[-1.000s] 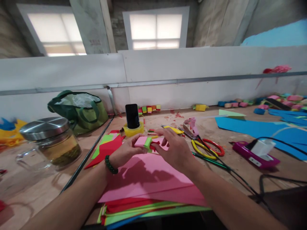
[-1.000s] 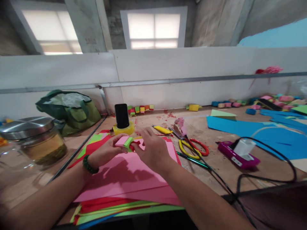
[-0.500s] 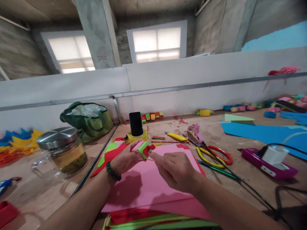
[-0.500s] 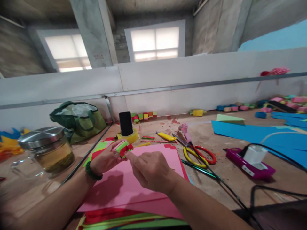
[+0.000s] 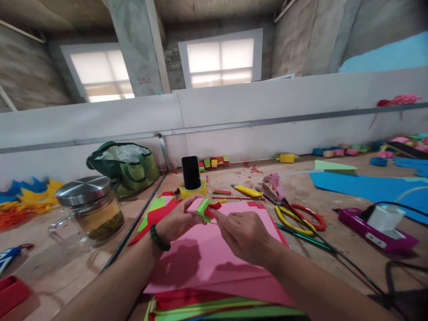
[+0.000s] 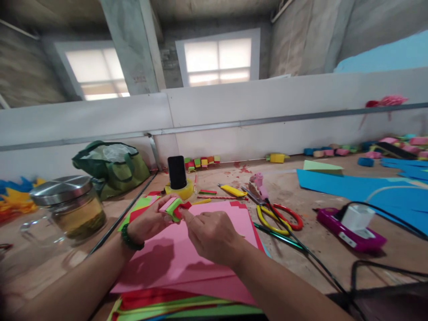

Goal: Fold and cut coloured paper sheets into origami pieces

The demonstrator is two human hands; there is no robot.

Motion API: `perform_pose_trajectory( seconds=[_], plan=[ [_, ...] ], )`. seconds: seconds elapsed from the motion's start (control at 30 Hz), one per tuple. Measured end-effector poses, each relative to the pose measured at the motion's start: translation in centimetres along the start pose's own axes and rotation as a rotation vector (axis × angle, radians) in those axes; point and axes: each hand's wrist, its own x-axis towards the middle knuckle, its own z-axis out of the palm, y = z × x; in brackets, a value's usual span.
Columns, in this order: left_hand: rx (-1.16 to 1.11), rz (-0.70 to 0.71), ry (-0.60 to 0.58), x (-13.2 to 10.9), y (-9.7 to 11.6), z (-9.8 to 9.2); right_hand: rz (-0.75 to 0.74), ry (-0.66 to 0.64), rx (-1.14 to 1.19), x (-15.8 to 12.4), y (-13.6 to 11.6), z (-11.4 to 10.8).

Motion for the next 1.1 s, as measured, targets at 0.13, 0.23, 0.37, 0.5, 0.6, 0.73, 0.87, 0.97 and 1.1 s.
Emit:
perform_pose_trajectory(
  seconds=[0.13, 0.23, 0.37, 0.5, 0.6, 0.73, 0.87, 0.97, 1.1],
  plan=[
    [-0.001, 0.001, -0.009, -0.1, 0.0, 0.0, 0.002, 0.002, 0.012, 0.0, 0.0, 0.0],
    [0.004, 0.006, -0.001, -0.1, 0.2, 0.1, -0.015, 0.034, 0.081, 0.0, 0.1, -0.4],
    [0.014, 0.028, -0.041, 0.1, 0.3, -0.3, 0.142, 0.183, 0.251, -0.2, 0.5, -1.0],
    [0.029, 0.006, -0.095, 0.3, 0.5, -1.2, 0.275, 0.244, 0.265, -0.5, 0.8, -0.8],
    [0.016, -0.017, -0.111, 0.1, 0.7, -1.8, 0.279, 0.209, 0.282, -0.5, 0.8, -0.4],
    [-0.039, -0.012, -0.142, -0.1, 1.0, -2.0, 0.363, 0.15, 0.39, -0.4, 0.5, 0.1],
    [0.011, 0.016, -0.211, 0.0, 0.9, -2.0, 0.589, 0.066, 0.618, -0.2, 0.3, 0.7],
    [0.068, 0.016, -0.22, 0.2, 1.0, -2.2, 0.759, -0.014, 0.802, 0.1, 0.3, 1.2],
    [0.15, -0.046, -0.255, 0.1, 1.3, -2.2, 0.843, -0.089, 0.928, 0.5, 0.6, 1.3]
  ],
)
